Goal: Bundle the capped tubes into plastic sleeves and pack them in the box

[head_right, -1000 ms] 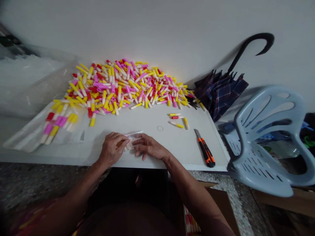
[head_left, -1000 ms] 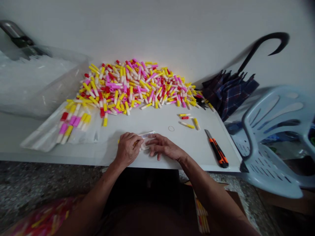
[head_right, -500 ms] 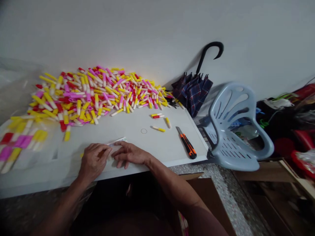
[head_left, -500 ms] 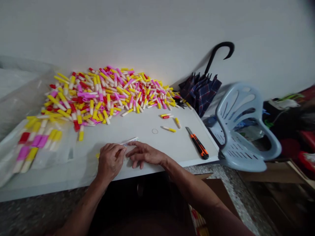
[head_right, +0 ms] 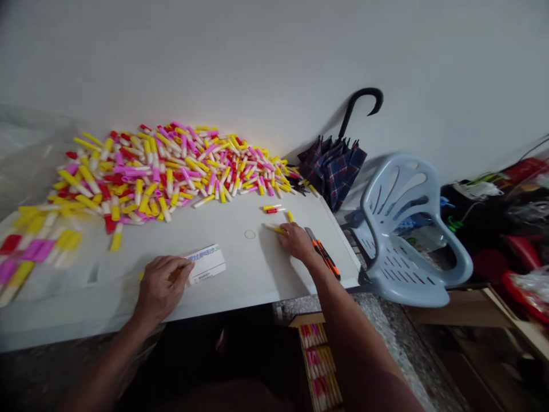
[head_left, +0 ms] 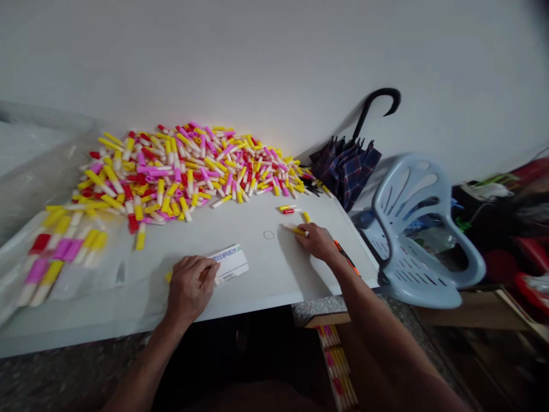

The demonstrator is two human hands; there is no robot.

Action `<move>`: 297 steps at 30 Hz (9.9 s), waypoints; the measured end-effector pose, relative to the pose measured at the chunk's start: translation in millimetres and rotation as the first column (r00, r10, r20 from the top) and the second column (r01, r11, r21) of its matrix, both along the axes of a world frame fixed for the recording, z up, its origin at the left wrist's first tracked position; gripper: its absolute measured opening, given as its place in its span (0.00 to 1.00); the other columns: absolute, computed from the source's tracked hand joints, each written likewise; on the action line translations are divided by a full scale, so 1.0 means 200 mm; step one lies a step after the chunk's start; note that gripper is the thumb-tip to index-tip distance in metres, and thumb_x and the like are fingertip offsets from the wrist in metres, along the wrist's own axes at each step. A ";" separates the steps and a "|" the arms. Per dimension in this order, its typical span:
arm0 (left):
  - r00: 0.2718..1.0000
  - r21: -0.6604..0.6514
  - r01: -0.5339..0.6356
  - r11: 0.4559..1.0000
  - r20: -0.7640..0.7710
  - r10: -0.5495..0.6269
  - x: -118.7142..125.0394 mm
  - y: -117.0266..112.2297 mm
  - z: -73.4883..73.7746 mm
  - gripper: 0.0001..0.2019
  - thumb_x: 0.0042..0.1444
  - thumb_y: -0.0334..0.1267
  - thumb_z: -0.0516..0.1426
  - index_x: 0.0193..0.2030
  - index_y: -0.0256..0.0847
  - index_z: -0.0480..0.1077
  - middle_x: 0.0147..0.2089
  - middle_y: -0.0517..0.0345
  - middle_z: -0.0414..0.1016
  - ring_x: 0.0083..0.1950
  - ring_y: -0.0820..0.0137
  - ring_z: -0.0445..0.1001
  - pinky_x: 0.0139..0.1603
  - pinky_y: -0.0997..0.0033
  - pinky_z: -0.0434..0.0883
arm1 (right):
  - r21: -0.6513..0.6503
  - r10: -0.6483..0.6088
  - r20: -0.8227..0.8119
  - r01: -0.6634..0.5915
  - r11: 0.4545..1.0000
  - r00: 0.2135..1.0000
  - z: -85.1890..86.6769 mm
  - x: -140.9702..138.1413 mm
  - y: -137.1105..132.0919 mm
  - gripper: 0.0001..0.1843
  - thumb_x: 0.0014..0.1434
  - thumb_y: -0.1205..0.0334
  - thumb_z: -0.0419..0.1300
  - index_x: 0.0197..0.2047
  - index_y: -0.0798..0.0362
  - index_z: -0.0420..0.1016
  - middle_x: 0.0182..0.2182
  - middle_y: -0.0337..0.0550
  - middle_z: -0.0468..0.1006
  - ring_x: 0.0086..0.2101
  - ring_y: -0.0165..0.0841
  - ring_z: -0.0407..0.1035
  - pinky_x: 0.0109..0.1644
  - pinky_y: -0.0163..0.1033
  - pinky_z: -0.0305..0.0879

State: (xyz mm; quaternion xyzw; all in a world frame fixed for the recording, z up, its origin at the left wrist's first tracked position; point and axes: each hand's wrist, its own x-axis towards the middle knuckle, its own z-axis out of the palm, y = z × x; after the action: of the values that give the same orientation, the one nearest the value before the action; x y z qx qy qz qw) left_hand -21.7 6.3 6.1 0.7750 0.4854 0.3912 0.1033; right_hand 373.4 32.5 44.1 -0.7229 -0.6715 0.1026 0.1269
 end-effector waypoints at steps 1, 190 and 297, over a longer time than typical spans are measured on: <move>1.000 0.001 0.003 1.000 -0.001 -0.003 0.00 0.00 0.00 0.08 0.69 0.40 0.58 0.37 0.44 0.74 0.38 0.57 0.80 0.43 0.60 0.75 0.51 0.56 0.67 | 0.003 0.031 -0.011 -0.031 1.000 0.999 -0.01 -0.01 0.01 0.15 0.67 0.63 0.62 0.55 0.54 0.82 0.50 0.54 0.82 0.42 0.40 0.77 0.50 0.41 0.69; 0.986 -0.256 0.001 0.967 -0.162 -0.044 -0.03 0.07 0.15 0.06 0.64 0.35 0.59 0.35 0.44 0.75 0.38 0.55 0.79 0.44 0.60 0.73 0.49 0.55 0.65 | -0.057 0.208 -0.879 -0.528 0.847 0.429 -0.08 -0.86 -0.01 0.16 0.60 0.60 0.68 0.52 0.51 0.78 0.36 0.40 0.83 0.36 0.33 0.75 0.44 0.40 0.70; 0.735 -0.749 0.413 0.517 0.610 0.296 -0.06 0.06 0.20 0.20 0.48 0.55 0.71 0.34 0.38 0.81 0.27 0.60 0.76 0.27 0.73 0.71 0.29 0.74 0.67 | -0.123 0.071 -0.885 -0.379 0.917 0.460 0.11 -0.85 -0.16 0.27 0.65 0.35 0.62 0.41 0.53 0.84 0.33 0.47 0.81 0.31 0.36 0.72 0.35 0.40 0.70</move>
State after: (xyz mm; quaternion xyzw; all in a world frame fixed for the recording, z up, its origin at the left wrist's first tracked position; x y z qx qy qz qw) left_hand -33.8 17.5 45.5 0.4398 0.5101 0.3486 0.6518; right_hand 203.0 0.7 65.1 -0.4856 -0.5819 0.5691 0.3190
